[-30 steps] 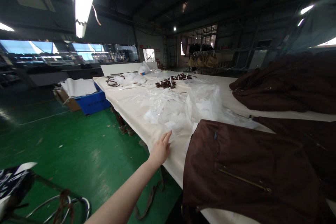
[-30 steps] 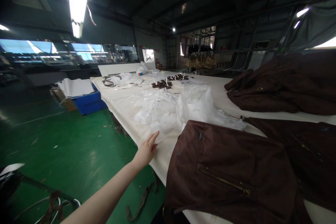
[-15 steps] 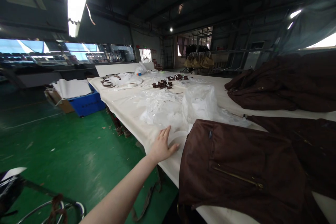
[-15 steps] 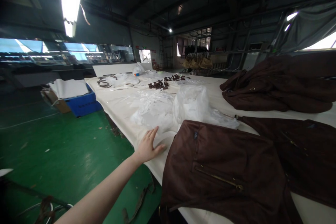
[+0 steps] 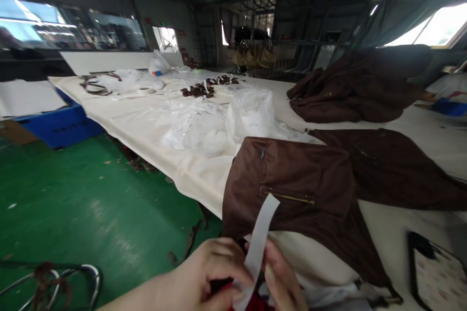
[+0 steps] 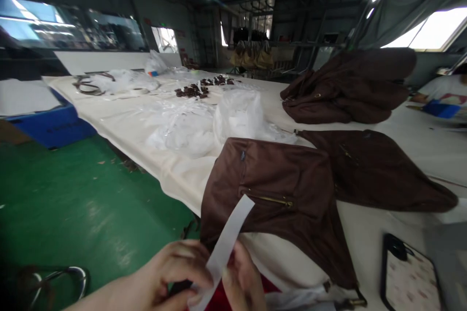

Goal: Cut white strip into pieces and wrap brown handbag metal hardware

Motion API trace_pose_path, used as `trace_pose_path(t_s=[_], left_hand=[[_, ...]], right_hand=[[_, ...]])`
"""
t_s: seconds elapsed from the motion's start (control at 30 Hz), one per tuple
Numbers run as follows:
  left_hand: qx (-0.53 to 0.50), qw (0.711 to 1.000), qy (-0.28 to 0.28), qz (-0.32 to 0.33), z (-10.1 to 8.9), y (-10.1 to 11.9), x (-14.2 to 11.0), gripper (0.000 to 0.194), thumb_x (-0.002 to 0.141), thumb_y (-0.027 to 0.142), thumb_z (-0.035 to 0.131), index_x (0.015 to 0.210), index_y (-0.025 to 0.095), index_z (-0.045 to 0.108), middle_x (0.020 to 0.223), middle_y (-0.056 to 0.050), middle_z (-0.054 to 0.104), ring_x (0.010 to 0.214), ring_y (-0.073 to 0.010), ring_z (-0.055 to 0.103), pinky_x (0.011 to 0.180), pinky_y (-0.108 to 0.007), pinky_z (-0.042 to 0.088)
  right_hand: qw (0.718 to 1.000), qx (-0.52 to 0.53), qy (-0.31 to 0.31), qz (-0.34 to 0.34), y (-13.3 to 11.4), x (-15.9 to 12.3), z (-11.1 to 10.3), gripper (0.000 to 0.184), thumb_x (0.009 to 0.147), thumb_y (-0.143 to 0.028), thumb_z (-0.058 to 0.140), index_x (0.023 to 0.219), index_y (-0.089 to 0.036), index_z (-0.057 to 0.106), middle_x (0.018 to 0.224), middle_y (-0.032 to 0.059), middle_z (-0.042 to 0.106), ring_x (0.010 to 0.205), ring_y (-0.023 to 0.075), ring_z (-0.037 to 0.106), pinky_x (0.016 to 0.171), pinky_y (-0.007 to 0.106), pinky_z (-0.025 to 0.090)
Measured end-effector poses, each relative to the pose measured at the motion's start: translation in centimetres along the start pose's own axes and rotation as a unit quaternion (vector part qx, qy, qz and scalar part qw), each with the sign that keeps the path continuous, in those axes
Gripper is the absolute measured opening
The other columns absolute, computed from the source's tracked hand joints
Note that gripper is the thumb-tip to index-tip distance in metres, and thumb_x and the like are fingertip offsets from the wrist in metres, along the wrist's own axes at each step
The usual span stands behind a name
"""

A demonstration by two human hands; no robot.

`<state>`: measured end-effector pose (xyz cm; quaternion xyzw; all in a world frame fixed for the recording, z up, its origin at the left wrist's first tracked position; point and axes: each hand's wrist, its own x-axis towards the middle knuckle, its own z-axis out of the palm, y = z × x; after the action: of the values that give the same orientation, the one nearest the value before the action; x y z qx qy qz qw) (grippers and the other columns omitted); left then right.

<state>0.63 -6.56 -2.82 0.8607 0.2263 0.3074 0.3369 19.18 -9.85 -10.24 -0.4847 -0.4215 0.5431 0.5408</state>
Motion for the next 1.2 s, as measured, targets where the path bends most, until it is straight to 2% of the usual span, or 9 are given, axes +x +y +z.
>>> trace_pose_path(t_s=[0.1, 0.2, 0.3, 0.57, 0.67, 0.8, 0.93, 1.07, 1.2], left_hand=[[-0.071, 0.996, -0.036, -0.034, 2.4, -0.5, -0.2, 0.015, 0.090, 0.018, 0.053, 0.092, 0.020, 0.067, 0.084, -0.009, 0.070, 0.083, -0.0178, 0.066, 0.082, -0.029, 0.051], [-0.096, 0.983, 0.084, -0.135, 3.0, -2.2, 0.0, 0.019, 0.091, 0.026, 0.054, 0.078, 0.017, 0.066, 0.093, -0.010, 0.067, 0.086, -0.0171, 0.064, 0.079, -0.027, 0.050], [-0.112, 0.945, 0.197, -0.234, 3.9, -3.4, 0.6, 0.017, 0.086, 0.033, 0.062, 0.087, 0.016, 0.064, 0.091, -0.008, 0.064, 0.083, -0.0165, 0.061, 0.075, -0.026, 0.049], [-0.218, 0.889, 0.269, -0.299, 6.4, -4.7, 2.3, 0.033, 0.082, 0.045, 0.066, 0.072, 0.014, 0.058, 0.064, 0.000, 0.056, 0.057, -0.0097, 0.049, 0.055, -0.021, 0.042], [-0.179, 0.922, 0.235, -0.249, 4.1, -4.5, 2.0, 0.029, 0.086, 0.041, 0.061, 0.074, 0.015, 0.061, 0.068, -0.001, 0.058, 0.060, -0.0110, 0.052, 0.057, -0.022, 0.044], [0.045, 0.979, 0.104, -0.172, 2.6, -4.1, 2.0, 0.013, 0.084, 0.026, 0.064, 0.077, 0.017, 0.069, 0.112, -0.010, 0.063, 0.101, -0.0219, 0.059, 0.093, -0.035, 0.046], [0.166, 0.966, 0.056, -0.188, 4.4, -4.8, 3.0, 0.011, 0.082, 0.016, 0.061, 0.075, 0.016, 0.070, 0.112, -0.012, 0.062, 0.105, -0.0258, 0.057, 0.098, -0.041, 0.043], [-0.051, 0.960, 0.088, -0.260, 5.1, -5.6, 3.4, 0.021, 0.086, 0.030, 0.060, 0.074, 0.014, 0.067, 0.080, -0.006, 0.064, 0.073, -0.0162, 0.059, 0.071, -0.028, 0.048], [-0.327, 0.891, 0.028, -0.313, 4.2, -4.8, 3.2, 0.038, 0.075, 0.048, 0.072, 0.075, 0.011, 0.067, 0.063, 0.001, 0.057, 0.056, -0.0086, 0.046, 0.055, -0.021, 0.038]], right_hand=[[0.996, -0.001, 0.050, 0.074, -0.3, 0.3, -0.5, 0.051, 0.073, -0.066, 0.066, 0.092, -0.020, 0.073, 0.078, 0.0068, 0.071, 0.065, 0.0188, 0.062, 0.062, 0.028, 0.050], [0.993, -0.008, 0.070, 0.095, 0.1, 0.3, -0.7, 0.049, 0.074, -0.064, 0.065, 0.081, -0.016, 0.071, 0.062, 0.0036, 0.064, 0.054, 0.0152, 0.054, 0.050, 0.024, 0.043], [0.995, -0.044, 0.032, 0.083, 1.0, 0.2, 0.1, 0.049, 0.074, -0.065, 0.063, 0.075, -0.016, 0.069, 0.055, 0.0017, 0.061, 0.046, 0.0127, 0.048, 0.044, 0.023, 0.037], [0.979, -0.203, -0.015, -0.022, 2.2, -0.3, 1.3, 0.049, 0.078, -0.065, 0.058, 0.084, -0.018, 0.071, 0.067, 0.0061, 0.071, 0.061, 0.0219, 0.064, 0.057, 0.027, 0.051], [0.958, -0.270, 0.041, -0.090, 0.4, 0.2, -1.9, 0.041, 0.081, -0.057, 0.059, 0.094, -0.020, 0.070, 0.078, 0.0062, 0.072, 0.063, 0.0195, 0.064, 0.059, 0.026, 0.051], [0.896, -0.378, 0.176, -0.154, -2.3, 1.7, -7.1, 0.035, 0.082, -0.052, 0.060, 0.096, -0.023, 0.071, 0.092, 0.0078, 0.072, 0.069, 0.0201, 0.065, 0.066, 0.027, 0.051], [0.936, -0.312, 0.155, -0.041, -2.3, 2.3, -8.1, 0.041, 0.081, -0.059, 0.058, 0.089, -0.022, 0.070, 0.075, 0.0052, 0.070, 0.064, 0.0194, 0.062, 0.060, 0.026, 0.050], [0.988, -0.133, 0.019, 0.080, -1.2, 2.1, -5.7, 0.047, 0.079, -0.065, 0.058, 0.074, -0.019, 0.063, 0.056, -0.0020, 0.053, 0.043, 0.0104, 0.044, 0.041, 0.022, 0.034], [0.985, 0.069, -0.058, 0.144, -1.0, 2.9, -3.2, 0.043, 0.075, -0.058, 0.068, 0.065, -0.018, 0.055, 0.048, -0.0082, 0.038, 0.038, 0.0047, 0.026, 0.038, 0.020, 0.018]])
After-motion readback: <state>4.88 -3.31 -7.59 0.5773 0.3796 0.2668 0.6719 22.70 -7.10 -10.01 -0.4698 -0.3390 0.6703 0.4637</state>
